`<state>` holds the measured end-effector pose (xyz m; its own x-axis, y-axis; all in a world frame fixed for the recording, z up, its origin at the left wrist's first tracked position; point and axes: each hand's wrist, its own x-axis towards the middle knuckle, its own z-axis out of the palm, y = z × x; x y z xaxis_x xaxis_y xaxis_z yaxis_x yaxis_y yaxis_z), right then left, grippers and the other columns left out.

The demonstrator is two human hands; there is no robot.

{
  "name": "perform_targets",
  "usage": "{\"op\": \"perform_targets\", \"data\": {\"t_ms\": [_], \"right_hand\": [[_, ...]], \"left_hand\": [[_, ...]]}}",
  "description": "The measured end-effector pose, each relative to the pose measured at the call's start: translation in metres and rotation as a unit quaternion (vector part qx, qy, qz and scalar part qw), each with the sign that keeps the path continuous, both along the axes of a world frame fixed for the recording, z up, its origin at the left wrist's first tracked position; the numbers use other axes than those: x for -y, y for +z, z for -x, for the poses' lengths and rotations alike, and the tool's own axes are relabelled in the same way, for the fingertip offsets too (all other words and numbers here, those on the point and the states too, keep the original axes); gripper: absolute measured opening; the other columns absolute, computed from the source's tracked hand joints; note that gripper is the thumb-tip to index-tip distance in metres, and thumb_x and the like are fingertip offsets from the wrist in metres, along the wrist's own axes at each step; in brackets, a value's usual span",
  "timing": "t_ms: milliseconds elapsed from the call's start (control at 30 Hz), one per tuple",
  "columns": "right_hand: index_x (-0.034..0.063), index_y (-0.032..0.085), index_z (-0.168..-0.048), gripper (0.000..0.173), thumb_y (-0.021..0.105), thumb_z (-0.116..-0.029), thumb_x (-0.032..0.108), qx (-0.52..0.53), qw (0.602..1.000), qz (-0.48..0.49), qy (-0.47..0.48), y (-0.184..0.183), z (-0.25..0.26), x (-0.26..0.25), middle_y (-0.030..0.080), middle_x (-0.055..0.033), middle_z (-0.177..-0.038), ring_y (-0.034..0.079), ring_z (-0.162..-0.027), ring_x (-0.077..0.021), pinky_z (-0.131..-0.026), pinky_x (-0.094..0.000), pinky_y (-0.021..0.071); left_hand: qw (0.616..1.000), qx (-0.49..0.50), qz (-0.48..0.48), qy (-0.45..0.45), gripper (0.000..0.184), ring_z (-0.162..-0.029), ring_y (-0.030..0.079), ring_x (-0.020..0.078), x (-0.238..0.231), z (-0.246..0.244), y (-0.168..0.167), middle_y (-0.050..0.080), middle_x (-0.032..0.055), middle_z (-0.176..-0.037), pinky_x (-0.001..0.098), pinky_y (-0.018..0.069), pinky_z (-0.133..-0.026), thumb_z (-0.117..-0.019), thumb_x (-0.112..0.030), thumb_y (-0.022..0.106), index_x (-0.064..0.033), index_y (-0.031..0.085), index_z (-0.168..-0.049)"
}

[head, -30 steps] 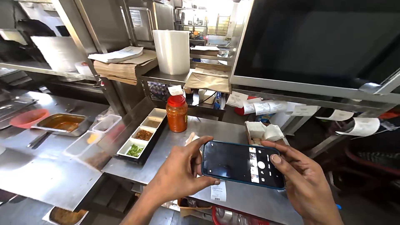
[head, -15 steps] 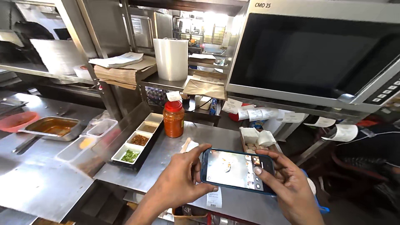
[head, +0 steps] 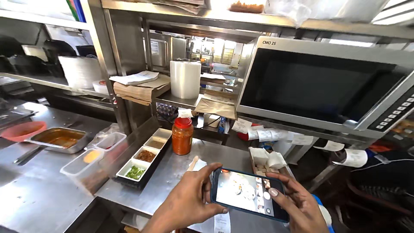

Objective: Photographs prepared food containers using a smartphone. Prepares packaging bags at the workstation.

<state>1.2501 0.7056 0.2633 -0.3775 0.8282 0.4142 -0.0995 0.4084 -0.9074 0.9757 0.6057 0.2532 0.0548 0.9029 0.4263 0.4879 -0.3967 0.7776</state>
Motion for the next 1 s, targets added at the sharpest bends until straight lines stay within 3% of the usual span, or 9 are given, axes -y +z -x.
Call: {"op": "perform_targets", "data": {"t_ms": [467,1000], "right_hand": [[-0.0023,0.062,-0.125,0.036,0.068,-0.0901,0.002,-0.008,1.000,0.003,0.003,-0.007,0.002,-0.004,0.070,-0.0073,-0.110,0.070,-0.091,-0.0141,-0.077,-0.0277,0.0622],[-0.0049,0.062,-0.125,0.035,0.068,-0.0909,0.002,0.009,1.000,0.006,0.007,-0.008,0.000,-0.008,0.070,-0.0110,-0.113,0.071,-0.093,-0.0173,-0.078,-0.0301,0.0630]], "left_hand": [[1.000,0.000,0.003,-0.007,0.092,-0.055,0.056,0.0054,-0.009,0.004,-0.006,0.061,-0.0030,-0.073,0.0208,0.0513,-0.051,-0.0746,-0.031,0.092,-0.0115,0.047,-0.152],[1.000,-0.002,0.003,-0.018,0.091,-0.056,0.055,0.0054,-0.018,0.009,-0.014,0.061,-0.0031,-0.074,0.0210,0.0502,-0.051,-0.0749,-0.031,0.092,-0.0124,0.047,-0.152]]}}
